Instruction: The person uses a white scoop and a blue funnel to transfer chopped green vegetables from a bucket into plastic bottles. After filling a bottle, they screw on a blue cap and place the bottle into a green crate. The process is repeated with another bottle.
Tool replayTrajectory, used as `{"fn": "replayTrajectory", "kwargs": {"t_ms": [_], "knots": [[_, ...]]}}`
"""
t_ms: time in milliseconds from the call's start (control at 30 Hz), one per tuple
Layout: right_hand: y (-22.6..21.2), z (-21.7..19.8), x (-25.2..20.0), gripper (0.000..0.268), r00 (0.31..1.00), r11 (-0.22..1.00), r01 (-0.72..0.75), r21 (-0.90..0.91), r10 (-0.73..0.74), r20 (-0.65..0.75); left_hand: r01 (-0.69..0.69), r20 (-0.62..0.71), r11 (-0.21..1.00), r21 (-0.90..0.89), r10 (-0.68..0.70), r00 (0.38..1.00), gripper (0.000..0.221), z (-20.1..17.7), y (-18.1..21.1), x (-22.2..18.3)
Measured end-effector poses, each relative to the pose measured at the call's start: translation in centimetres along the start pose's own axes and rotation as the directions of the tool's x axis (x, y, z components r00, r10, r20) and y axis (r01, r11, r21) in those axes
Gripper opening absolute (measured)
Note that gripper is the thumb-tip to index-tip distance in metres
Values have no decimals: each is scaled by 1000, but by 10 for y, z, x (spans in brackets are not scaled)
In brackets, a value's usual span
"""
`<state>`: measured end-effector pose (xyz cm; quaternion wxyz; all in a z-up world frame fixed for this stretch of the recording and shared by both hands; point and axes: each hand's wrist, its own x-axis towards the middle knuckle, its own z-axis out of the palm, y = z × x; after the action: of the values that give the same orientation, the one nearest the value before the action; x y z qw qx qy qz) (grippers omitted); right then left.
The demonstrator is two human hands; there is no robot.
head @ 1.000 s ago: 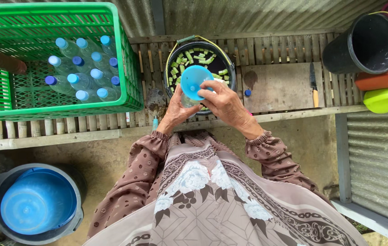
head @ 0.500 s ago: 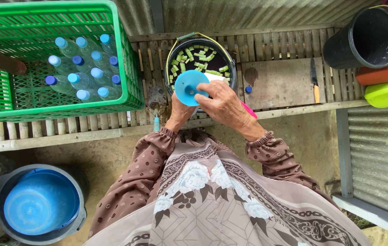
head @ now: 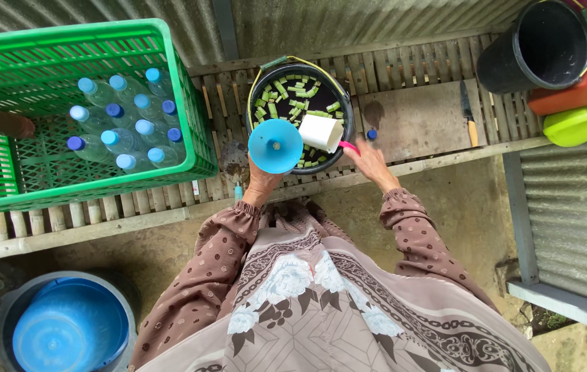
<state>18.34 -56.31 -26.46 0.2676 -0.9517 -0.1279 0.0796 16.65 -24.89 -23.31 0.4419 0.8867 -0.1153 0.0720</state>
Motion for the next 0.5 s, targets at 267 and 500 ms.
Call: {"fn": "replayTrajectory", "kwargs": {"t_ms": [267, 500], "knots": [[-38, 0, -27, 53, 905, 874, -396, 281, 321, 278, -34, 22, 984, 176, 31, 999, 43, 11, -19, -12], [-55, -9, -18, 39, 836, 604, -549, 578, 414, 360, -51, -4, 959, 280, 54, 999, 45, 23, -27, -23]]}}
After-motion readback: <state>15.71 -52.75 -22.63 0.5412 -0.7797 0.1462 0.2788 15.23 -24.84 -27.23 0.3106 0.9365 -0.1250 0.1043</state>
